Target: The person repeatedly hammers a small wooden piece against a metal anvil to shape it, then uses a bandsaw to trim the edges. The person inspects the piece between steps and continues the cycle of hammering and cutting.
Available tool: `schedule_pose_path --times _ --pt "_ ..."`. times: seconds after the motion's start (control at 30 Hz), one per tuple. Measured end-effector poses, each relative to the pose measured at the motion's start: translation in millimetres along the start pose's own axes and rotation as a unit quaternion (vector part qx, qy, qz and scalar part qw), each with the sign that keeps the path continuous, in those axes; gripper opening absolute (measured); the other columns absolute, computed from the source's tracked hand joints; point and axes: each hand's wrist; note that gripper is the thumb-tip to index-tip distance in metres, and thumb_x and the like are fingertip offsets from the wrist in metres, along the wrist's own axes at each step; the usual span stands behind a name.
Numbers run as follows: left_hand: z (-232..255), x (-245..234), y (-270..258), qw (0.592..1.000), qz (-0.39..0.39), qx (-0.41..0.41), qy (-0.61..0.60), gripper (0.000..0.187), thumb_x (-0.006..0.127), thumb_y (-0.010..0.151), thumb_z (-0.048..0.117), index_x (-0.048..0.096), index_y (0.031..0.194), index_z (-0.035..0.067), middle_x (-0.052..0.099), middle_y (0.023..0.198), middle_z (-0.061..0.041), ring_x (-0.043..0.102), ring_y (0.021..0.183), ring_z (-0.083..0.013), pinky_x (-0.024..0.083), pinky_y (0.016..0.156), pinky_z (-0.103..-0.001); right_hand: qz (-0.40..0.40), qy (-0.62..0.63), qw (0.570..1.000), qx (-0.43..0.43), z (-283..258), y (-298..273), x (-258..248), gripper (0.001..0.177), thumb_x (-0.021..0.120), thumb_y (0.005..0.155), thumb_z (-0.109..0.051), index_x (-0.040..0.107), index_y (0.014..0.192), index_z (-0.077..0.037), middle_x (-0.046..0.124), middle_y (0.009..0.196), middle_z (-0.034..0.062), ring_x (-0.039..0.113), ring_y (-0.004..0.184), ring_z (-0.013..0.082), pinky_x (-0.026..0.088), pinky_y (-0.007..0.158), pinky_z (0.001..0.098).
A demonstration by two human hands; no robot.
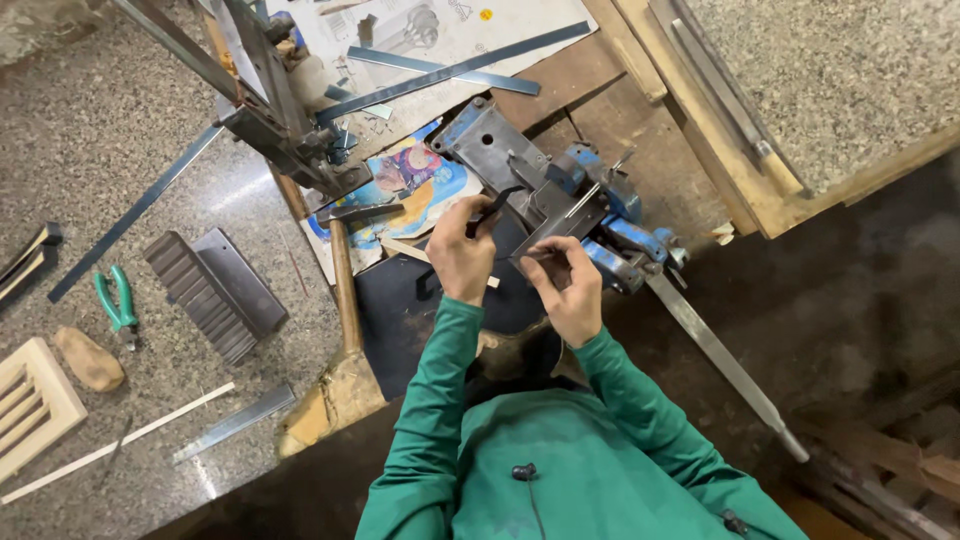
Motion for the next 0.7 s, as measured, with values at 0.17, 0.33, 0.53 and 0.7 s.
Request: schedule_pose_path --times 0.17,0.33,0.53,0.7 --pt "-20.4 14.8 1.0 0.998 0.001 0.03 0.05 0.039 0.071 0.076 -0.007 0.068 0.109 0.011 0.077 0.097 -0.007 0.075 0.092 -0.0258 0.057 0.08 -0.036 -0.026 -0.208 0.975 -0.076 -16.1 8.9 -25.1 0.037 0.076 0.093 -0.005 0.063 0.128 -0.002 0.069 0.115 0.0094 0.072 0.096 0.0146 0.058 0.079 0.0276" --pt "-39.6 28.8 9.3 0.995 -0.02 0.007 0.095 0.033 0.078 0.076 -0.003 0.068 0.102 0.015 0.078 0.088 -0.004 0.075 0.083 -0.0239 0.055 0.072 -0.038 0.013 -0.293 0.949 -0.116 -28.8 -16.7 -82.7 0.034 0.075 0.094 -0.003 0.065 0.126 -0.003 0.066 0.117 0.0113 0.071 0.096 0.0187 0.06 0.082 0.0301" --pt "-54.4 49.1 23.5 0.996 -0.026 -0.002 0.091 0.032 0.078 0.079 0.001 0.071 0.105 0.018 0.078 0.092 -0.002 0.075 0.084 -0.0228 0.056 0.072 -0.036 0.116 -0.522 0.84 -0.093 -4.8 -95.3 -212.2 0.046 0.079 0.091 -0.018 0.064 0.133 -0.005 0.064 0.125 0.0154 0.068 0.103 0.0307 0.055 0.092 0.0406" --pt "-62.5 67.5 33.9 0.996 -0.024 0.01 0.085 0.033 0.078 0.077 0.004 0.075 0.104 0.023 0.077 0.09 -0.002 0.074 0.085 -0.0228 0.057 0.073 -0.036 0.058 -0.504 0.82 0.265 70.3 -176.0 -340.0 0.079 0.085 0.065 -0.052 0.065 0.124 -0.004 0.074 0.095 0.0132 0.072 0.085 0.0289 0.055 0.077 0.0417"
Point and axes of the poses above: each hand's wrist, its own y-axis towards the middle knuckle, its own x-axis out of the palm, z = x × y
